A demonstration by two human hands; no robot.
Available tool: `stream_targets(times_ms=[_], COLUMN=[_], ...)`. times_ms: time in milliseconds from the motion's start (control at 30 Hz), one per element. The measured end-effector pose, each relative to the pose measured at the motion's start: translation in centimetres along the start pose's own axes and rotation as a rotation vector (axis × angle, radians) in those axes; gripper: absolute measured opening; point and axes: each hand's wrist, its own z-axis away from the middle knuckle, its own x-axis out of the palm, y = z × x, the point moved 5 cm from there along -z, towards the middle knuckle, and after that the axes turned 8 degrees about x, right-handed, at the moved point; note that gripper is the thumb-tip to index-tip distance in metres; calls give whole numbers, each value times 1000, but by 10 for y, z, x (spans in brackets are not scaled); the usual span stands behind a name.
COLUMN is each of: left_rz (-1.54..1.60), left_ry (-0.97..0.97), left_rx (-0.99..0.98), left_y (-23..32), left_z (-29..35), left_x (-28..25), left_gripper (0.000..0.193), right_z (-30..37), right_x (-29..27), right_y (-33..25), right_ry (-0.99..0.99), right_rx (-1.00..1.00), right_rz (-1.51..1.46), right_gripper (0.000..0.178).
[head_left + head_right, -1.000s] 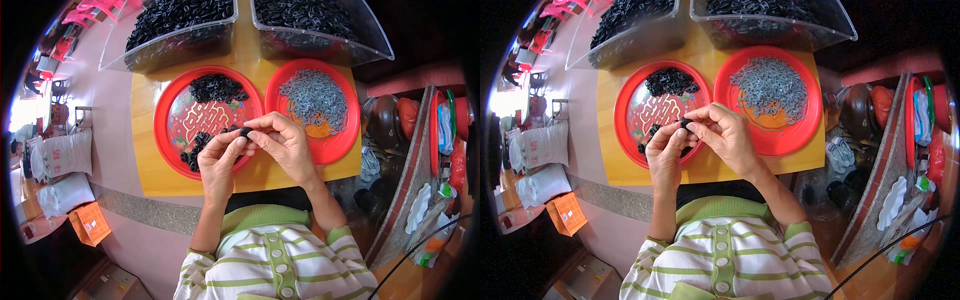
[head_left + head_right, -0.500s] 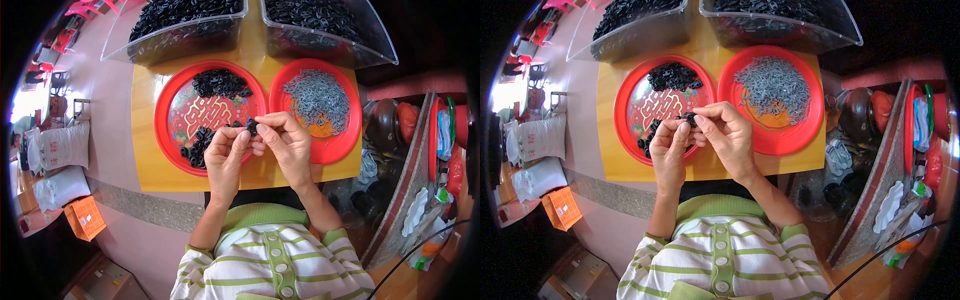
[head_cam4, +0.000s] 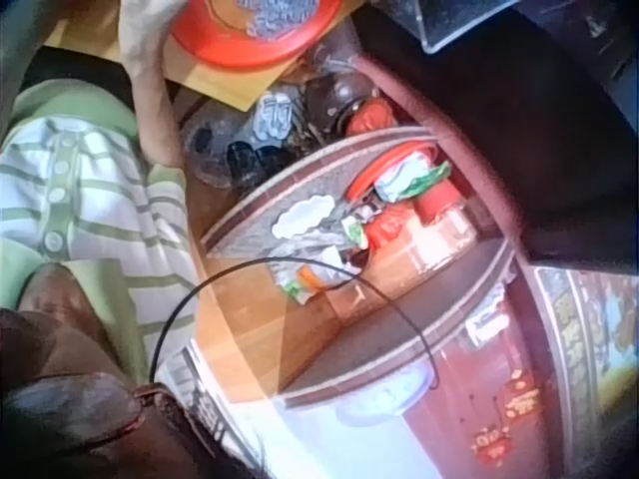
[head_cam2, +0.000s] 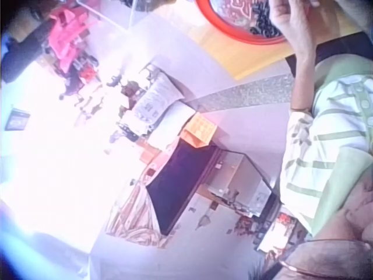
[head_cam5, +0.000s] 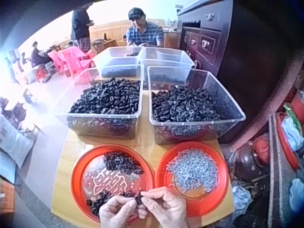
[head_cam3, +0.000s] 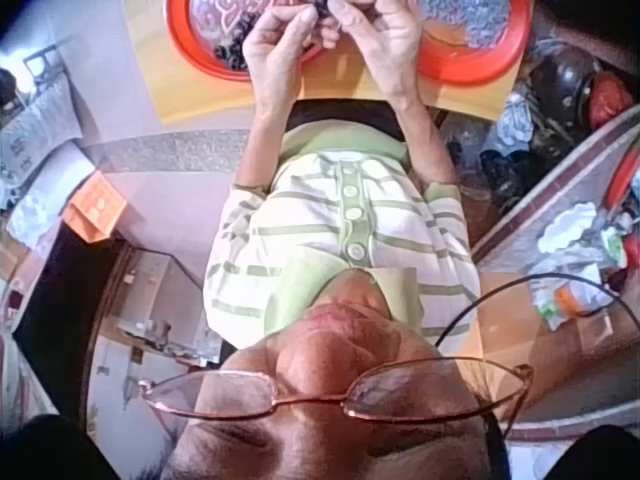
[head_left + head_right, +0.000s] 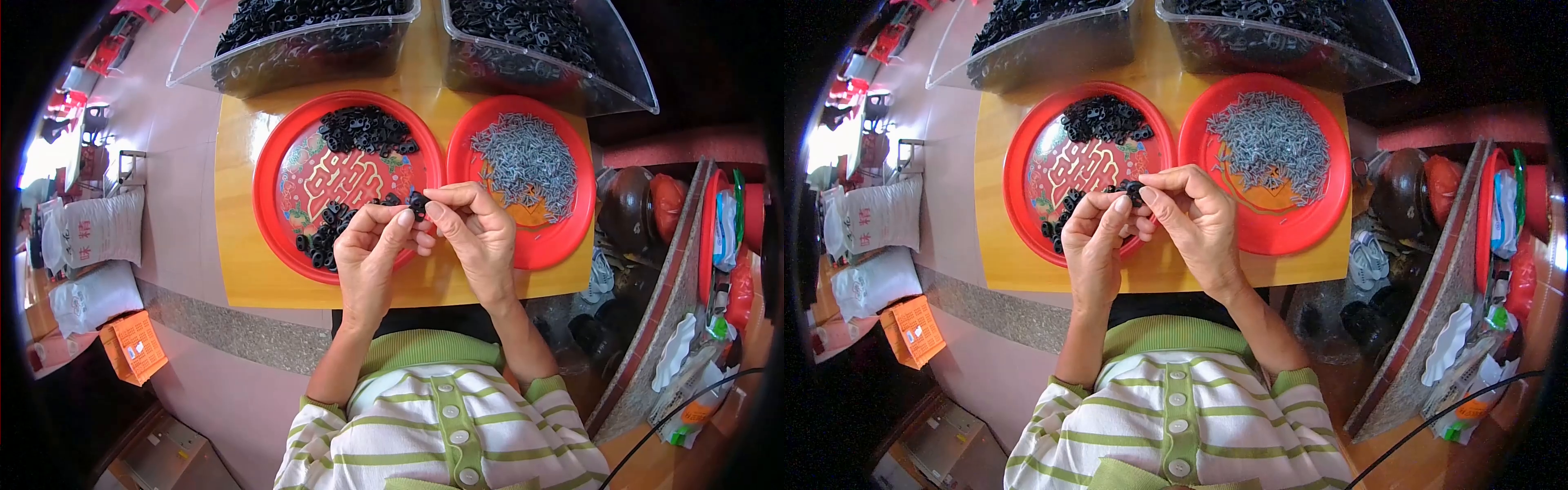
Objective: The person assembles plastic cord locks by hand, taking plastic toggle pieces and small springs from trays and inserting the springs into the plastic pieces, occasionally scooping additional pieces from plastic bins onto the trays.
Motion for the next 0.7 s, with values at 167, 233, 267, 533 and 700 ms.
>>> stream_targets(times_ms=[167,233,267,533,700], left_rz=[-5,-19,-19,-4,57], left_ry=[14,13,14,48,55], left_rx=[-4,1,0,-2,1], left_y=[-2,-2,-2,-11,-12], left_z=[0,0,0,1,-1], left_x=[-2,-1,-1,-5,-2], left_gripper=[10,10,10,9,9], right_z=[-1,-1,-1,3,0], right_x=[0,-1,-1,-2,-3], right_y=[1,1,1,14,10], right_ry=[-18,-20,-22,-5,-6], right_rx=[-19,-29,-39,-9,-38], right_rz=[12,29,47,10,24], right_gripper=[11,11,11,10,11])
